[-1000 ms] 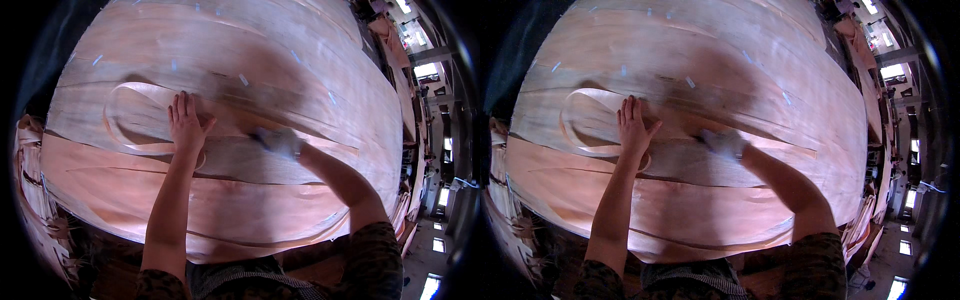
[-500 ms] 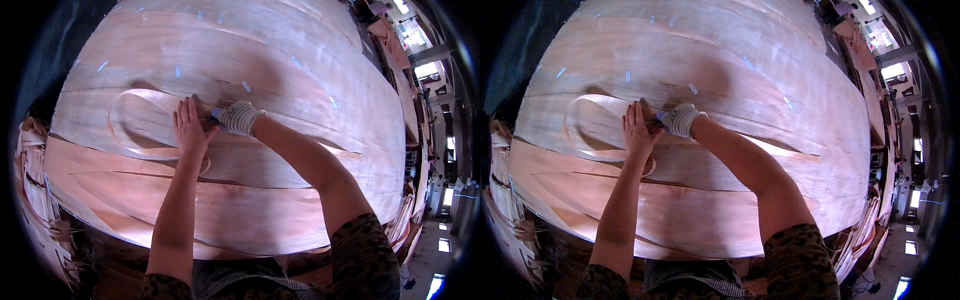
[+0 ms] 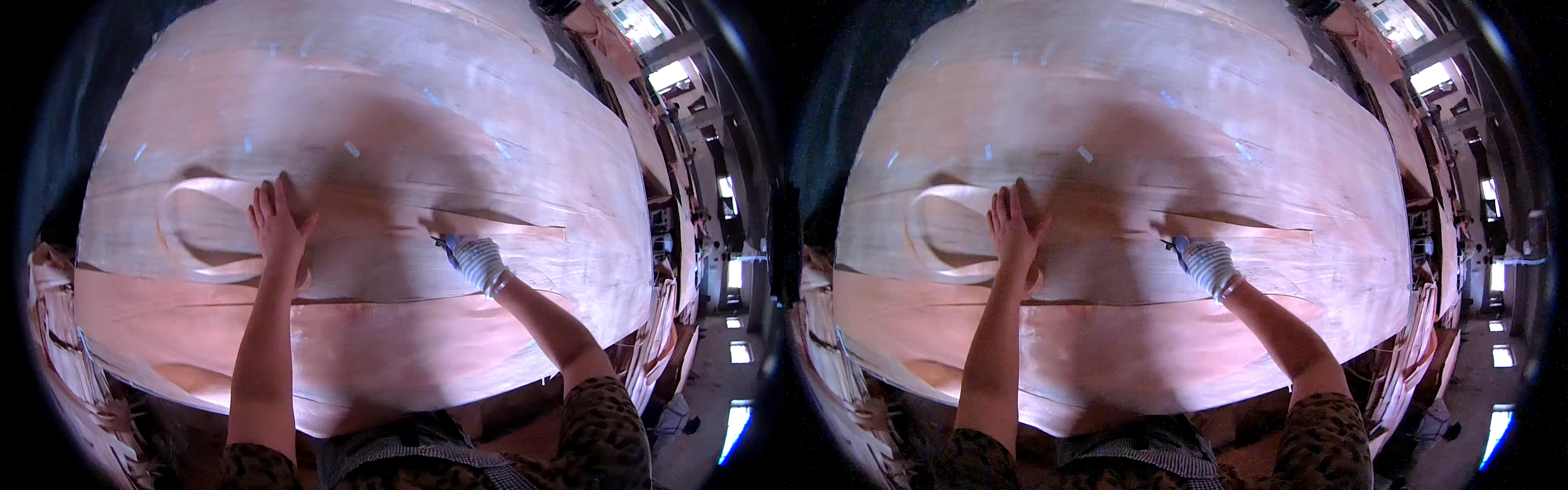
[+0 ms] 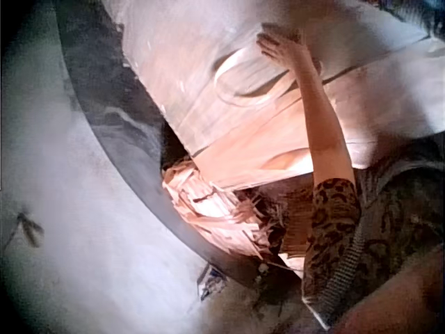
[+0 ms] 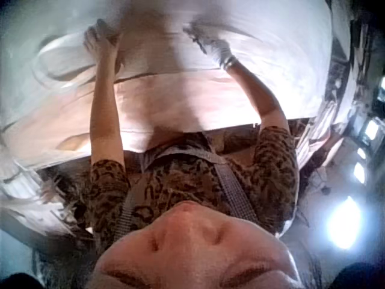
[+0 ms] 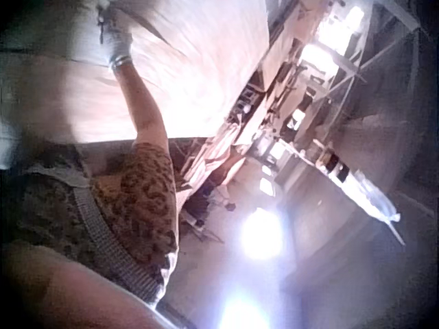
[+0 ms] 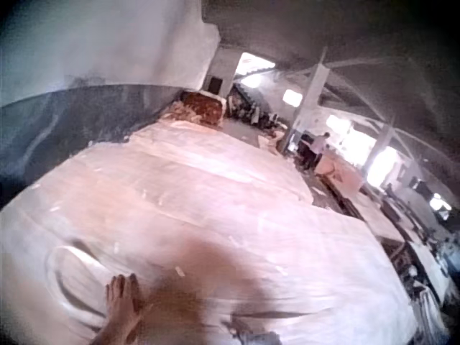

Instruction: The person cuts thin strips of wood veneer with a knife and applies small pieces of tape to the wood surfaces while standing at a large stack.

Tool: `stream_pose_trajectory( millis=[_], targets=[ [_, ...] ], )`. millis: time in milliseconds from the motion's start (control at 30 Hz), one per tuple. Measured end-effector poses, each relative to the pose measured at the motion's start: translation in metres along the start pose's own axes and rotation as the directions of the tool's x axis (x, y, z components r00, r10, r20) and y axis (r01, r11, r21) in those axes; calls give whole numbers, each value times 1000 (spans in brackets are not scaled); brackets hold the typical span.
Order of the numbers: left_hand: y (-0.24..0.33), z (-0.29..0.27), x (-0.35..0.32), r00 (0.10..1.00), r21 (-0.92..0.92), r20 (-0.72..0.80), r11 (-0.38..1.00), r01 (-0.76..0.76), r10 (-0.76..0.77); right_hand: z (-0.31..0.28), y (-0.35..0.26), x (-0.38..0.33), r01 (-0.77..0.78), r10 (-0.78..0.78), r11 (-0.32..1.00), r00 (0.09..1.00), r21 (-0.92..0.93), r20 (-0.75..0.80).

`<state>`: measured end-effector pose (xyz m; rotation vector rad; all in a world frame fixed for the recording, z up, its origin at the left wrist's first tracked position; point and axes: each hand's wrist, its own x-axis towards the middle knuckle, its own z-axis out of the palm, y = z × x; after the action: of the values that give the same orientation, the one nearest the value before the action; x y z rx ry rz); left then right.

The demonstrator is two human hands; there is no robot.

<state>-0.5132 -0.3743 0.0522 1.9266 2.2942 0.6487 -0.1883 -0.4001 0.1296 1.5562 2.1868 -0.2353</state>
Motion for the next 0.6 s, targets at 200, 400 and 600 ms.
stream_pose_trajectory(
  millis=[200,400,600],
  targets=[
    [6,-1,5,988,-50,54,989,-143,145,4,30,33,5,115,954,916,299,-383],
    [10,-12,9,976,-40,142,987,-158,163,-17,23,44,-90,147,961,968,260,-206],
    [1,10,16,994,-645,99,758,96,-41,-85,-3,-25,28,-298,598,936,801,190]
  ],
)
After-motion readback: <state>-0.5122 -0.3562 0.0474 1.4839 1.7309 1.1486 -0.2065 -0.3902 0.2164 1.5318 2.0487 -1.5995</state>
